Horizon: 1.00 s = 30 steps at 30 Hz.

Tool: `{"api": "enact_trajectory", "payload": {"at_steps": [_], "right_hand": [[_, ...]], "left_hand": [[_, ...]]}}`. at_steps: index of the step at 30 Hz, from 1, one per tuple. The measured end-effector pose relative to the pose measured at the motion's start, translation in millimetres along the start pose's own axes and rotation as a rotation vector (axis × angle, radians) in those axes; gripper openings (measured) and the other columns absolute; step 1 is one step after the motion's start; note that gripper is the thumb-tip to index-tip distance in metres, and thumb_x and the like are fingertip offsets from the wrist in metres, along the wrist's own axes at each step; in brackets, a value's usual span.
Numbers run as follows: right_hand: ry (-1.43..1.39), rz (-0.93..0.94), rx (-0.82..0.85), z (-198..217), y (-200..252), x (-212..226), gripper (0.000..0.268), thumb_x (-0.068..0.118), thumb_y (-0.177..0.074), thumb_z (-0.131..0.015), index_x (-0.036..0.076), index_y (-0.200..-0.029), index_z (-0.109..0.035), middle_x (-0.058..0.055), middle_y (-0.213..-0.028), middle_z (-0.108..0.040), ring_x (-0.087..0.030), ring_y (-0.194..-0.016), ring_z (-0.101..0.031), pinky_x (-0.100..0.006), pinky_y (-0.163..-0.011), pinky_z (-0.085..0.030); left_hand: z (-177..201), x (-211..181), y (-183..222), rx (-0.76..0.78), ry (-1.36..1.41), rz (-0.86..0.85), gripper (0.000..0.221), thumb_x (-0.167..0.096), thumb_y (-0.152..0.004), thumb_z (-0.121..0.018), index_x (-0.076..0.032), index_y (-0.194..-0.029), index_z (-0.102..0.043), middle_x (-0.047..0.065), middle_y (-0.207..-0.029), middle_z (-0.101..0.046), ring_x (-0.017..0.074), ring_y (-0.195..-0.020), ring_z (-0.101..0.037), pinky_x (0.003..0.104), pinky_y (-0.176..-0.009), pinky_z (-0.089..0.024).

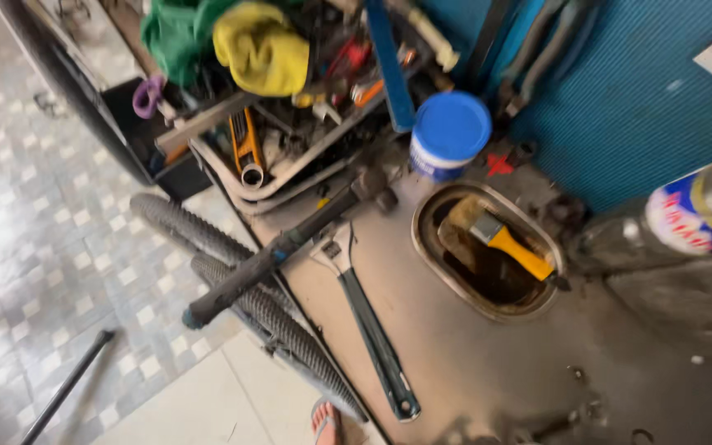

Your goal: The person disassembles and repairs a bicycle wheel hub and cassette, using a hammer to tap out parts, then cleaning and reassembling the components with a wrench and pliers at a workbench.

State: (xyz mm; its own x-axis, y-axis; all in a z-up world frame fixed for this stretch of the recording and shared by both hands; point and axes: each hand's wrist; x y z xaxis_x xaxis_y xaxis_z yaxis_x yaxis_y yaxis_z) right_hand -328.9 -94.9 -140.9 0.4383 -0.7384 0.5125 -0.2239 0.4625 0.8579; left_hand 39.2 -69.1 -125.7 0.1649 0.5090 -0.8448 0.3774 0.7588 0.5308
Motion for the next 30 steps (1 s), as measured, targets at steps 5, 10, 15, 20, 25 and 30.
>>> {"api": "enact_trajectory", "payload": {"at_steps": [5,10,15,20,25,30], "right_hand": [[0.121,0.006,-0.034,0.0,26.0,-4.1,0.042,0.055,-0.103,-0.048,0.018,-0.118,-0.062,-0.013,-0.078,-0.075,-0.027,-0.062,-0.068,-0.039,-0.057,-0.053],[0.418,-0.013,-0.162,-0.7,78.2,-19.2,0.041,0.056,-0.104,-0.049,0.02,-0.117,-0.063,-0.014,-0.078,-0.077,-0.029,-0.062,-0.07,-0.04,-0.058,-0.054],[0.784,-0.11,-0.347,-1.2,132.9,-0.1,0.04,0.057,-0.104,-0.049,0.022,-0.117,-0.063,-0.014,-0.079,-0.079,-0.03,-0.063,-0.071,-0.041,-0.059,-0.054],[1.05,-0.066,-0.667,-8.5,149.4,4.4,0.038,0.057,-0.1,-0.052,0.024,-0.115,-0.061,-0.007,-0.082,-0.08,-0.026,-0.061,-0.074,-0.038,-0.057,-0.055],[1.067,0.284,-0.92,14.9,124.3,-15.1,0.04,0.049,-0.091,-0.061,0.022,-0.119,-0.062,0.002,-0.111,-0.074,-0.022,-0.103,-0.07,-0.039,-0.073,-0.061],[1.02,0.268,-0.946,12.6,95.3,19.3,0.046,0.044,-0.092,-0.065,0.024,-0.132,-0.064,-0.006,-0.138,-0.057,-0.028,-0.13,-0.051,-0.044,-0.107,-0.046]], "left_hand": [[9.8,-23.9,34.4,0.092,-0.224,-0.039,0.074,-0.066,-0.108,-0.044,0.008,-0.109,-0.055,0.012,-0.086,-0.049,0.0338,-0.083,-0.042,0.051,-0.072,-0.037],[24.8,-61.0,44.4,0.251,-0.349,0.325,0.082,-0.068,-0.109,-0.039,0.01,-0.095,-0.059,0.015,-0.067,-0.049,0.0358,-0.066,-0.047,0.052,-0.065,-0.042],[10.5,-104.4,51.7,-0.104,-1.052,-0.203,0.06,-0.058,-0.104,-0.049,-0.002,-0.089,-0.067,0.023,-0.066,-0.066,0.0422,-0.067,-0.069,0.05,-0.064,-0.055],[-19.5,-101.3,34.8,-0.183,-1.166,-0.275,0.045,-0.045,-0.102,-0.057,-0.001,-0.104,-0.06,0.021,-0.084,-0.071,0.0396,-0.075,-0.072,0.049,-0.066,-0.058],[-36.1,-74.2,16.6,-0.272,-1.239,-0.442,0.033,-0.033,-0.097,-0.066,-0.002,-0.106,-0.06,0.019,-0.097,-0.07,0.0379,-0.092,-0.069,0.048,-0.072,-0.057],[-39.8,-73.8,16.1,-0.343,-1.308,-0.594,0.027,-0.029,-0.092,-0.069,-0.007,-0.106,-0.066,0.018,-0.106,-0.064,0.0357,-0.101,-0.06,0.048,-0.086,-0.049]]}}
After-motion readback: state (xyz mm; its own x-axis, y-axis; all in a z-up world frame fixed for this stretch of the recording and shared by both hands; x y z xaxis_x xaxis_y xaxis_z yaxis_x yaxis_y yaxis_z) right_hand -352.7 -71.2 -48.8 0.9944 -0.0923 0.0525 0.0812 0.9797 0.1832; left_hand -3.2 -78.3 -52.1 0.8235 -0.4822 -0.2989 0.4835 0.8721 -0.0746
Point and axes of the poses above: each hand's wrist, its own y-axis away from the middle knuckle, its own z-axis out of the back of the hand, x = y × z
